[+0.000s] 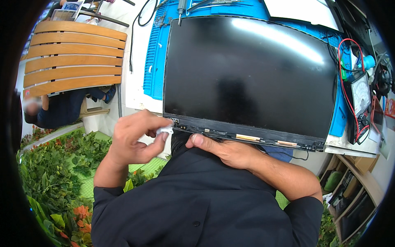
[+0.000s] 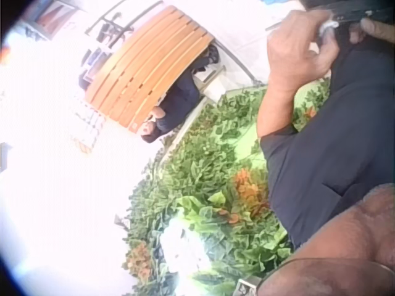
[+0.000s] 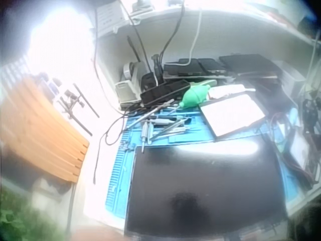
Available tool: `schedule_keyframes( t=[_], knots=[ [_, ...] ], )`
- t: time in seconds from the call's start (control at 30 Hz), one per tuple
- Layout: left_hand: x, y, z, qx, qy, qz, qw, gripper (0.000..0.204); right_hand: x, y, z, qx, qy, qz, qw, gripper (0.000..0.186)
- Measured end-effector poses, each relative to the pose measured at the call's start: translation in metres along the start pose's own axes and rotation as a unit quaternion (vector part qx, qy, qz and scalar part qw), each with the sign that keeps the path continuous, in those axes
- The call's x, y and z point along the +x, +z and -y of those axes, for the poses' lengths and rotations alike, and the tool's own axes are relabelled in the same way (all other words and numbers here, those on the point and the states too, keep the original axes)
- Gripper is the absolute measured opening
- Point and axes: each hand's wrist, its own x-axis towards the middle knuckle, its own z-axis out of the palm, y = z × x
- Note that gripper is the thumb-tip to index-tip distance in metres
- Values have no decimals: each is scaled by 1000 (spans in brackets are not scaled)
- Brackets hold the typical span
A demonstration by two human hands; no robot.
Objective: The person applies adhesive from a tube to the edge of a laptop screen panel, then uses a cloth to wipe the surface and presses the bezel into place by hand.
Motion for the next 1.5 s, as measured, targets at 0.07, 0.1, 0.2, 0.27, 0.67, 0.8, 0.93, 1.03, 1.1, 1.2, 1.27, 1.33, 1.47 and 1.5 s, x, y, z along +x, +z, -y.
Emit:
schedule_keyframes(
  t=[0.07,0.1,0.2,0.27,0.67,0.8,0.93,1.03,1.1,1.2,1.27,1.33,1.47,1.5],
  knots=[
    [-2,-7,0,-26,-45,-42,998,31,0,0,-5,4,-22,1,1000,56],
    [-2,-10,4,-11,-34,-65,997,28,2,-2,-10,-10,-48,4,999,54],
    [3,-23,11,28,-13,-144,989,23,-5,-2,-4,-127,-41,47,990,70],
    [16,-34,20,65,5,-179,982,21,-9,-6,6,-305,-56,81,947,83],
    [90,-64,97,11,-43,-229,972,11,-36,-2,6,-430,-84,111,892,86],
    [105,-58,99,34,-107,-173,978,10,-49,-3,8,-421,-92,103,896,86],
    [98,-58,102,24,-16,-170,985,8,-64,1,11,-433,-117,96,889,85],
    [89,-67,89,28,-153,-142,978,9,-71,8,13,-443,-124,90,884,84],
    [85,-68,95,21,-124,-157,980,12,-73,8,13,-453,-129,83,878,84],
    [84,-72,95,57,-122,-167,977,15,-80,14,18,-441,-125,72,886,77],
    [83,-76,87,83,-136,-176,971,17,-84,17,21,-433,-124,45,892,69],
    [82,-74,91,39,-100,-189,976,17,-88,21,28,-417,-137,12,899,61],
    [91,-80,83,21,-99,-189,977,17,-98,32,41,-342,-192,-49,919,48],
    [97,-83,81,18,-105,-190,976,17,-100,33,41,-320,-207,-58,923,46]
  ],
)
